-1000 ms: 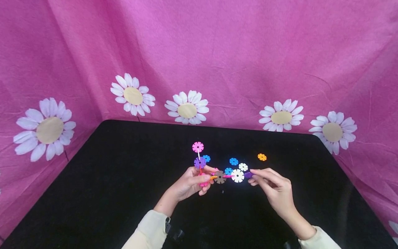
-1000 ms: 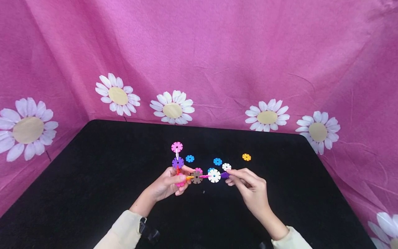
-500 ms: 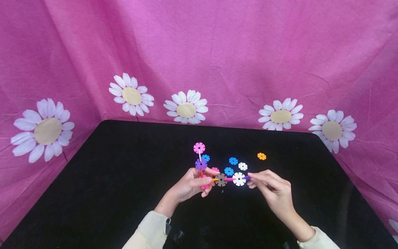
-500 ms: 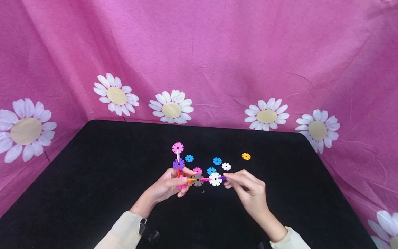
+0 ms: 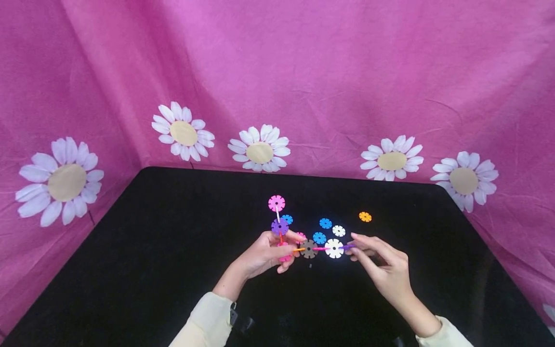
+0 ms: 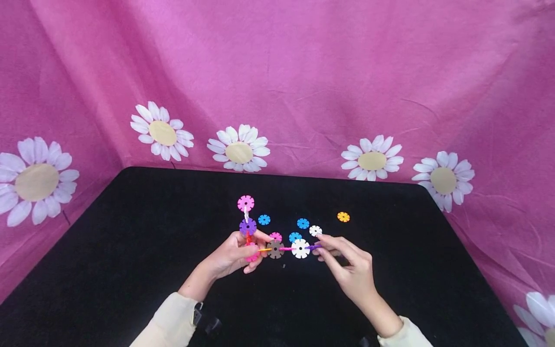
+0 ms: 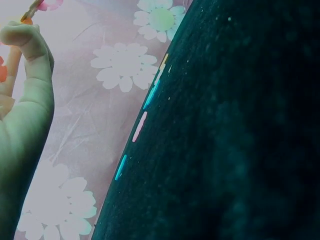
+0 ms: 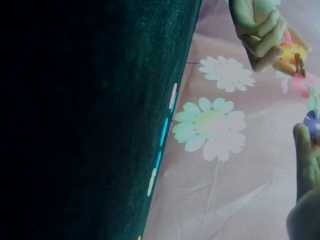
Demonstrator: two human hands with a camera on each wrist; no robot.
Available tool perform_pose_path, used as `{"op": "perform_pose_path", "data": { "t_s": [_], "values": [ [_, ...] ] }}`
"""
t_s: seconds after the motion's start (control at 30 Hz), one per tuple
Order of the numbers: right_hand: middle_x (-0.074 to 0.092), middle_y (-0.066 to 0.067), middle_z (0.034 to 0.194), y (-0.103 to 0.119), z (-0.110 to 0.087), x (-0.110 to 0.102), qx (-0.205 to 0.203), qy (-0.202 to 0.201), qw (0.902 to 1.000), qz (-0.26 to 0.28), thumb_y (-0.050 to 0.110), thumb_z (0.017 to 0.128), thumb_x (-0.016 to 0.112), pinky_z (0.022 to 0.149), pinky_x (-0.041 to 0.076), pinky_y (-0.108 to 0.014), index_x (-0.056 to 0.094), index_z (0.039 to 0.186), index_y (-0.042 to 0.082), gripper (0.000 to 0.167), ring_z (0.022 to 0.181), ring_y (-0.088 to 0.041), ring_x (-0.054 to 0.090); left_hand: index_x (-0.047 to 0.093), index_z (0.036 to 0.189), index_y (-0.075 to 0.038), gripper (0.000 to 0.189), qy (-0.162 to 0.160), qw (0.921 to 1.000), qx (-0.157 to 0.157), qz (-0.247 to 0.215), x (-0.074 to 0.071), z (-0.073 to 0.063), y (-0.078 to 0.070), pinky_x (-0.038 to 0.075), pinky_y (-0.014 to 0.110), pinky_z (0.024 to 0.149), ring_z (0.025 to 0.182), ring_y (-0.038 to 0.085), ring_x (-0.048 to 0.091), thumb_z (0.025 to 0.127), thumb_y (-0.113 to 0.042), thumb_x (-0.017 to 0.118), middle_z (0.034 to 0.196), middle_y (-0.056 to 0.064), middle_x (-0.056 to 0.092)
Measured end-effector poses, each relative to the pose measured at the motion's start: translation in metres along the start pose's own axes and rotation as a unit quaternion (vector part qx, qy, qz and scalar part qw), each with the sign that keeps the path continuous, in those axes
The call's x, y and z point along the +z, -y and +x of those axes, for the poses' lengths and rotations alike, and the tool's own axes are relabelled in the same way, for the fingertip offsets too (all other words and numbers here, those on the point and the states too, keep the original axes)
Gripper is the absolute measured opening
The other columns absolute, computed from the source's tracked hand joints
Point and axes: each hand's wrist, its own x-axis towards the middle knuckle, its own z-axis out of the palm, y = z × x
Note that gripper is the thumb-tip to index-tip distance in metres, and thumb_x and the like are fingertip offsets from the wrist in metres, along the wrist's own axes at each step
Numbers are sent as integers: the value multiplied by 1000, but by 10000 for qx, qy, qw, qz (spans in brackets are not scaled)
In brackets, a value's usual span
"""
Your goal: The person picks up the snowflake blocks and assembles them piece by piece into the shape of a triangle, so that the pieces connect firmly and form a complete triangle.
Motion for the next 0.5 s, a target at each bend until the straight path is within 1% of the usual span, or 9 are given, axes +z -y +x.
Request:
{"op": "perform_pose_path", "data": {
  "t_s": [0.07, 0.13, 0.2, 0.23, 0.3, 0.37, 0.4, 0.47, 0.5],
  "values": [
    [76, -7, 97, -1, 0, 0, -22, -13, 10000, -8, -25, 65, 73, 70, 55, -12, 69, 105, -9, 43, 85, -1, 72, 66, 119, -22, 22, 31, 10000, 65, 17, -1, 0, 0, 48, 12, 59, 62, 1, 59, 100, -27, 55, 88, -7, 66],
    [76, -6, 103, -1, 0, -1, -39, 1, 10000, 22, -21, 69, 74, 68, 55, -12, 70, 103, -9, 37, 89, -1, 72, 66, 119, -22, 27, 35, 9999, 112, -5, -1, 0, -1, 48, 12, 59, 63, 1, 59, 102, -35, 49, 91, -7, 66],
    [75, -2, 108, -2, 0, -1, -13, -10, 10000, 4, -20, 70, 74, 66, 54, -11, 70, 103, -9, 36, 92, -1, 72, 66, 119, -21, 34, -33, 9999, 112, 8, -2, 0, -1, 47, 12, 58, 63, 2, 59, 103, -40, 42, 94, -6, 66],
    [75, 0, 109, -3, 0, -1, 22, -27, 10000, -13, -21, 70, 73, 65, 53, -11, 69, 104, -9, 36, 89, -1, 71, 65, 119, -20, 36, -110, 9999, 74, 29, -2, 1, -2, 47, 12, 57, 62, 2, 59, 104, -40, 40, 95, -5, 66],
    [74, 4, 111, -3, 1, -2, 181, -76, 9998, 14, -23, 71, 69, 62, 52, -10, 68, 106, -9, 38, 82, -1, 71, 63, 119, -10, 43, -286, 9995, 13, 136, -2, 1, -3, 46, 13, 56, 61, 3, 58, 105, -40, 37, 94, -3, 66],
    [73, 9, 108, -5, 3, -3, 511, -118, 9986, -42, -23, 74, 66, 59, 51, -12, 68, 109, -7, 38, 73, -1, 68, 58, 120, 3, 47, -478, 9983, -60, 315, -2, 0, -4, 45, 13, 55, 61, 4, 57, 105, -36, 35, 93, -3, 66],
    [73, 10, 106, -6, 4, -3, 743, -117, 9971, -86, -20, 79, 64, 58, 51, -13, 68, 109, -6, 34, 70, -1, 67, 54, 120, 9, 49, -560, 9975, -99, 413, -2, 0, -4, 45, 13, 54, 61, 4, 56, 105, -34, 35, 92, -3, 65],
    [75, 5, 100, -9, 7, -2, 1334, -82, 9909, -182, -10, 87, 62, 58, 52, -16, 70, 108, -2, 23, 67, -4, 66, 46, 120, 17, 53, -692, 9955, -167, 625, -1, -1, -6, 43, 13, 54, 60, 5, 55, 105, -32, 35, 90, -3, 65],
    [75, 3, 98, -12, 9, -2, 1679, 8, 9854, -281, -3, 91, 62, 59, 53, -17, 70, 107, 1, 18, 68, -6, 67, 46, 120, 19, 54, -753, 9942, -208, 733, -1, -1, -7, 42, 12, 54, 60, 5, 54, 105, -31, 34, 90, -3, 64]
  ]
}}
